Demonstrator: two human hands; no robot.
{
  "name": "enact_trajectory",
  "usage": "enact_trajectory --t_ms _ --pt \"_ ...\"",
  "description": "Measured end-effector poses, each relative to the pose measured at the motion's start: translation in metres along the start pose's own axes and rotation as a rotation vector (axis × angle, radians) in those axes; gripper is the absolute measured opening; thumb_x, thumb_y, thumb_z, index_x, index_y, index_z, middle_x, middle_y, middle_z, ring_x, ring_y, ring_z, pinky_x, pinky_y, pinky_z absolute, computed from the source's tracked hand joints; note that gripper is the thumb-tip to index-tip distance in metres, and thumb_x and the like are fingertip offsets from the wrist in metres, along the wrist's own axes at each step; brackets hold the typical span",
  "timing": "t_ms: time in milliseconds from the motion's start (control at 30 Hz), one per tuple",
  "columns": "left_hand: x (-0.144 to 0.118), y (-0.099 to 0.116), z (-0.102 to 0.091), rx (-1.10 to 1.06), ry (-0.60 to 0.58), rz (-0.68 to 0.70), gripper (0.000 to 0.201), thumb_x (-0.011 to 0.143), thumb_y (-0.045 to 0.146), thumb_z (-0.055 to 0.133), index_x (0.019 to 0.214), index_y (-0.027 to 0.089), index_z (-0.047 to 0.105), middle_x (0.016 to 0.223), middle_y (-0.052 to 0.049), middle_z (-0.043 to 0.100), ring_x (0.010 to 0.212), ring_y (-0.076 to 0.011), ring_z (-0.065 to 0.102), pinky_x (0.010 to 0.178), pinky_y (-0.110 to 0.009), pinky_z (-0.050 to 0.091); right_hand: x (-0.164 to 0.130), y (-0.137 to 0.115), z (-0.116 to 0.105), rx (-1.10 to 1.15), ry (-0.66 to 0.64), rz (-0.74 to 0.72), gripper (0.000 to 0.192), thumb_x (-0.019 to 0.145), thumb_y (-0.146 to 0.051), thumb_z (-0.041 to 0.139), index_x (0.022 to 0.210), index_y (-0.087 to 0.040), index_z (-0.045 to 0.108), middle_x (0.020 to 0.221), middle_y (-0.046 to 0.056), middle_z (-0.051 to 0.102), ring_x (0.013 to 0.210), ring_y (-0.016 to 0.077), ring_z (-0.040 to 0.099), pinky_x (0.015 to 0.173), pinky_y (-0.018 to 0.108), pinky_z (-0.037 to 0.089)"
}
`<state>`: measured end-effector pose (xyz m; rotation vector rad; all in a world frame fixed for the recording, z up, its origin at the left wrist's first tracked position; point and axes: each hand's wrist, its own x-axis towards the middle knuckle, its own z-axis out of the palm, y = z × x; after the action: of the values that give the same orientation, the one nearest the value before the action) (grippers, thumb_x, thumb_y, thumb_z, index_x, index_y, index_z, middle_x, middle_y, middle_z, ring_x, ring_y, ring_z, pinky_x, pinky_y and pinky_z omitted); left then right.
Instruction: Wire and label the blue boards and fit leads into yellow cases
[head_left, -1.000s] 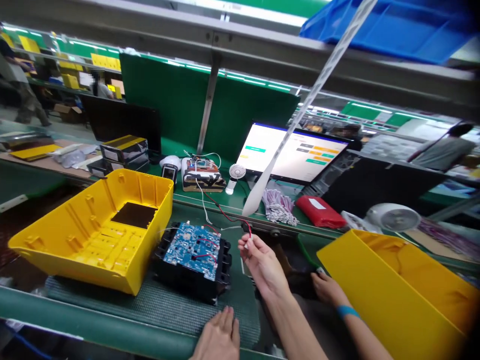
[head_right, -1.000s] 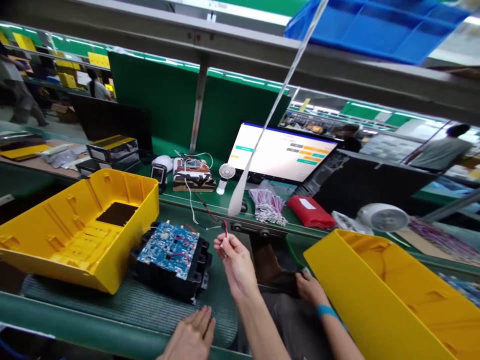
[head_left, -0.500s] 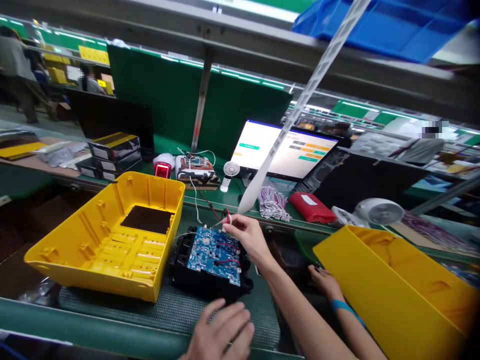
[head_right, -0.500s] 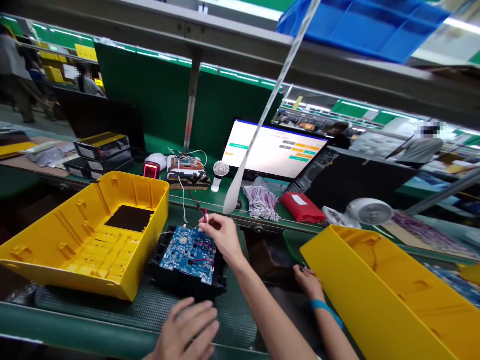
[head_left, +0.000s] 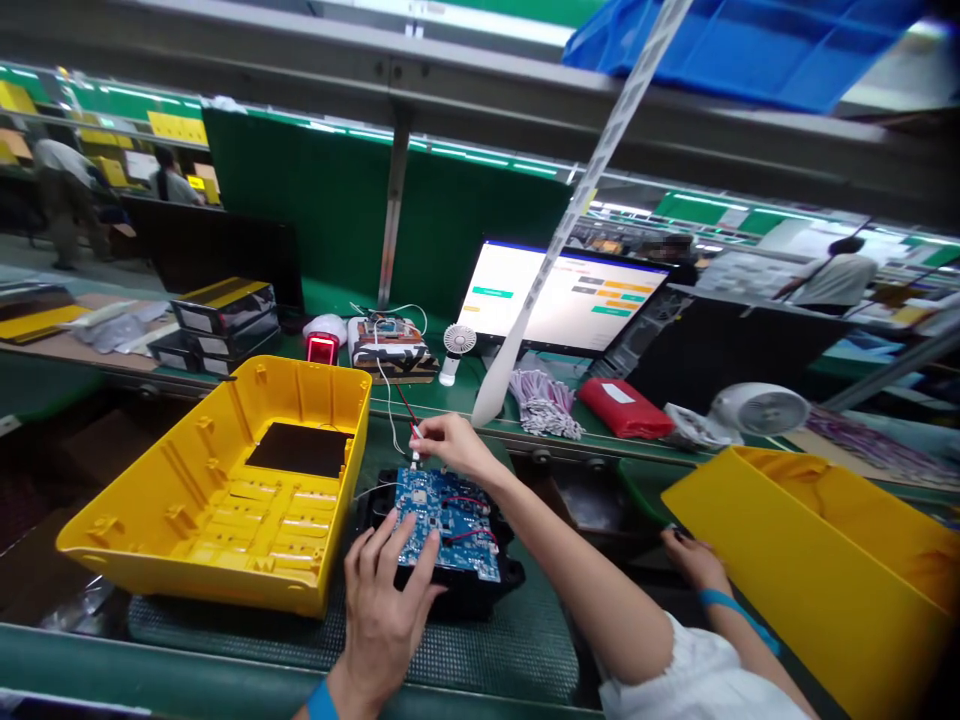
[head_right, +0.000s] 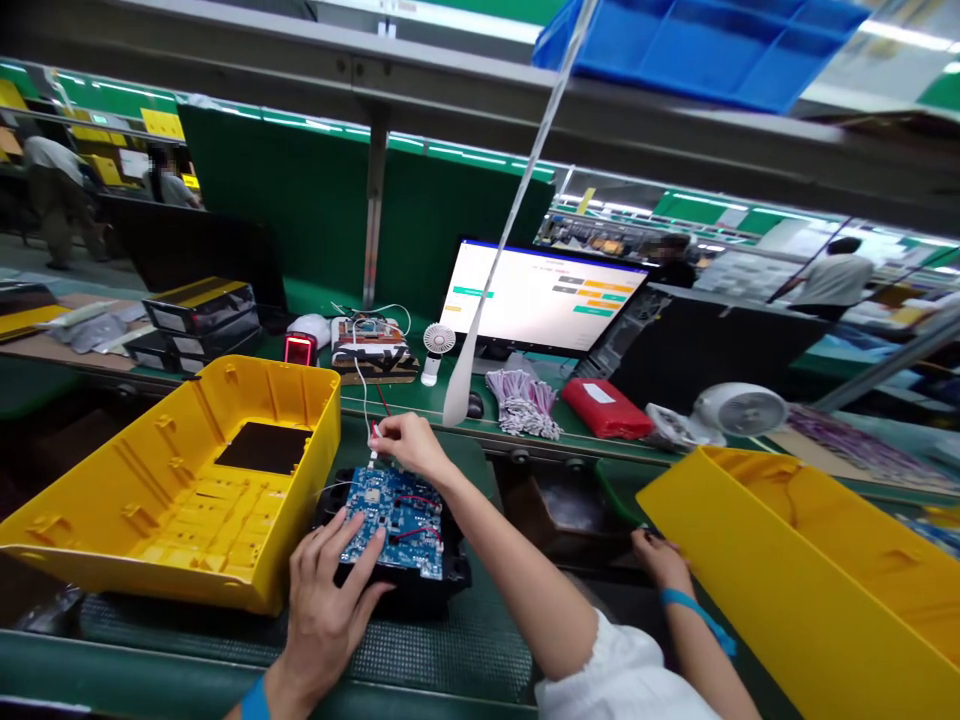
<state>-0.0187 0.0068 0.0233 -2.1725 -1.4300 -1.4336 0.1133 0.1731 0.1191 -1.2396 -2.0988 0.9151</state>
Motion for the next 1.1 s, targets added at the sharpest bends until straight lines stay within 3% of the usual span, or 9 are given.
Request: enact_trajectory --t_ms 467,800,1100 --pt "-0.002 -0.005 0.001 0.032 -0.002 0.032 0.046 0.084 0.034 0.064 0.129 0.037 0.054 0.13 -0.008 0.054 0.125 -0.0293 0.046 0.104 -0.047 0.033 0.001 0.001 0.003 0.004 -0.101 -0.031 0.025 0.076 -0.039 0.064 0.065 -0.017 0.062 0.063 -0.001 0.064 0.062 0.0141 0.059 0.059 0.023 0.04" --pt "0.001 -0.003 0.0 0.029 -0.004 0.036 0.045 0.084 0.025 0.064 0.127 0.037 0.055 0.13 -0.009 0.053 0.126 -0.0296 0.045 0.103 -0.049 0.036 -0.004 -0.007 0.005 -0.164 -0.015 0.007 0.024 0.072 -0.034 0.068 0.058 -0.016 0.065 0.054 -0.002 0.056 0.056 0.0116 0.05 0.054 0.023 0.031" --pt "0.0 -0.003 0.0 0.03 0.005 0.041 0.047 0.084 0.026 0.065 0.129 0.037 0.054 0.13 -0.009 0.053 0.126 -0.029 0.045 0.104 -0.047 0.035 -0.014 -0.017 0.005 -0.301 0.083 0.02 0.018 0.073 -0.031 0.072 0.06 -0.019 0.069 0.055 -0.002 0.06 0.057 0.0129 0.053 0.056 0.024 0.033"
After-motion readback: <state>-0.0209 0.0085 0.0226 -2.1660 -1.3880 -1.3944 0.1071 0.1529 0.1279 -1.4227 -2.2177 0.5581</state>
